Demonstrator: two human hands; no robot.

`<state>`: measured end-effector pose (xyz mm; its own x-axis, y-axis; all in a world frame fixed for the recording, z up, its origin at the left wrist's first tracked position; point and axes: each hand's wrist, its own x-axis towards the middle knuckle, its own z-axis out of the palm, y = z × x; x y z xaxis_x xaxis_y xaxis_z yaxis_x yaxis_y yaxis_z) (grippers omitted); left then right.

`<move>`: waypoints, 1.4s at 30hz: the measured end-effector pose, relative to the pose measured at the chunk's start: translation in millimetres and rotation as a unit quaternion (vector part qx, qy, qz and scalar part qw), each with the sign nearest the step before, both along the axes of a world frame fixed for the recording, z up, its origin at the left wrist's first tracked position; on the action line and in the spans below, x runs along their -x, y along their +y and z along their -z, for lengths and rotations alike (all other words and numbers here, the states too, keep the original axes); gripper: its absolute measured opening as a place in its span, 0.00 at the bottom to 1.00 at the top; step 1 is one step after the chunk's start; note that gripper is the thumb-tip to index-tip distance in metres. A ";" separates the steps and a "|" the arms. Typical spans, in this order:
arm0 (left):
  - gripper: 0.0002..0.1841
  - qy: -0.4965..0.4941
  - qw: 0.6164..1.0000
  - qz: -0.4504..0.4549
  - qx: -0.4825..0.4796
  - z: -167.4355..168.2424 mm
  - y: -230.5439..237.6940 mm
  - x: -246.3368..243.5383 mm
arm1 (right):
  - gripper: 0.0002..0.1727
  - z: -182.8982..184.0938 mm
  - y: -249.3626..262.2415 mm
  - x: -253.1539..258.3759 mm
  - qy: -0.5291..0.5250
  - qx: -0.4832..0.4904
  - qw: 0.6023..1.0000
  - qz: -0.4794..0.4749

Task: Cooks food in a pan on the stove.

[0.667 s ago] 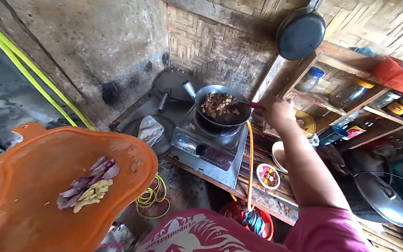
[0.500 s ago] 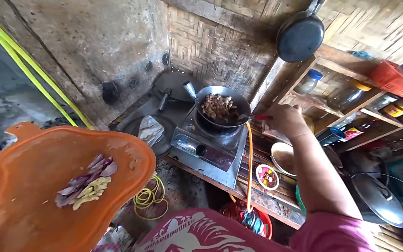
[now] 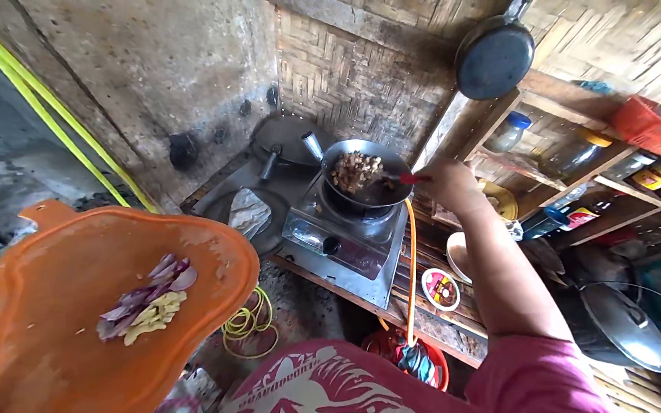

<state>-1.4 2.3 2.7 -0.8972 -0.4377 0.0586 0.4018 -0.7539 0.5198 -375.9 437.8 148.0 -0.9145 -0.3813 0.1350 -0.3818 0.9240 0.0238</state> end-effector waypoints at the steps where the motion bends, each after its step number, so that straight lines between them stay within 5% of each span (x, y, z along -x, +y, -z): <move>1: 0.18 0.002 1.000 0.003 -0.005 0.9 -1.1 -0.7 | 0.11 -0.5 1.3 -4.1 -0.022 -0.012 1.000 -0.002; 8: 0.16 -0.011 1.000 0.001 -0.001 5.4 -9.9 -7.6 | 0.14 59.1 -34.9 13.1 0.027 0.059 0.998 0.005; 16: 0.17 0.003 1.000 0.027 0.012 11.9 -15.9 -5.7 | 0.11 -3.0 16.8 -5.9 0.026 -0.038 0.997 0.057; 19: 0.18 0.003 0.999 0.037 0.001 13.6 -16.2 -6.0 | 0.10 8.9 24.3 1.9 0.008 -0.061 0.994 0.088; 24: 0.17 -0.003 0.999 0.045 -0.014 8.7 -11.2 -5.5 | 0.12 60.3 11.4 36.5 0.059 0.032 0.996 0.055; 34: 0.13 -0.020 0.999 0.027 0.000 7.6 -3.6 -7.3 | 0.11 23.4 14.3 2.3 0.012 0.043 0.999 0.029; 42: 0.11 -0.067 0.997 -0.002 0.049 -4.0 3.4 -8.0 | 0.13 56.5 -41.5 13.0 0.048 0.059 0.997 0.013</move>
<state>6.6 5.7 6.7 -0.8980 -0.4396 -0.0191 0.3270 -0.6958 0.6395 -388.9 396.3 91.4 -0.9048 -0.3339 0.2645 -0.3587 0.9321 -0.0505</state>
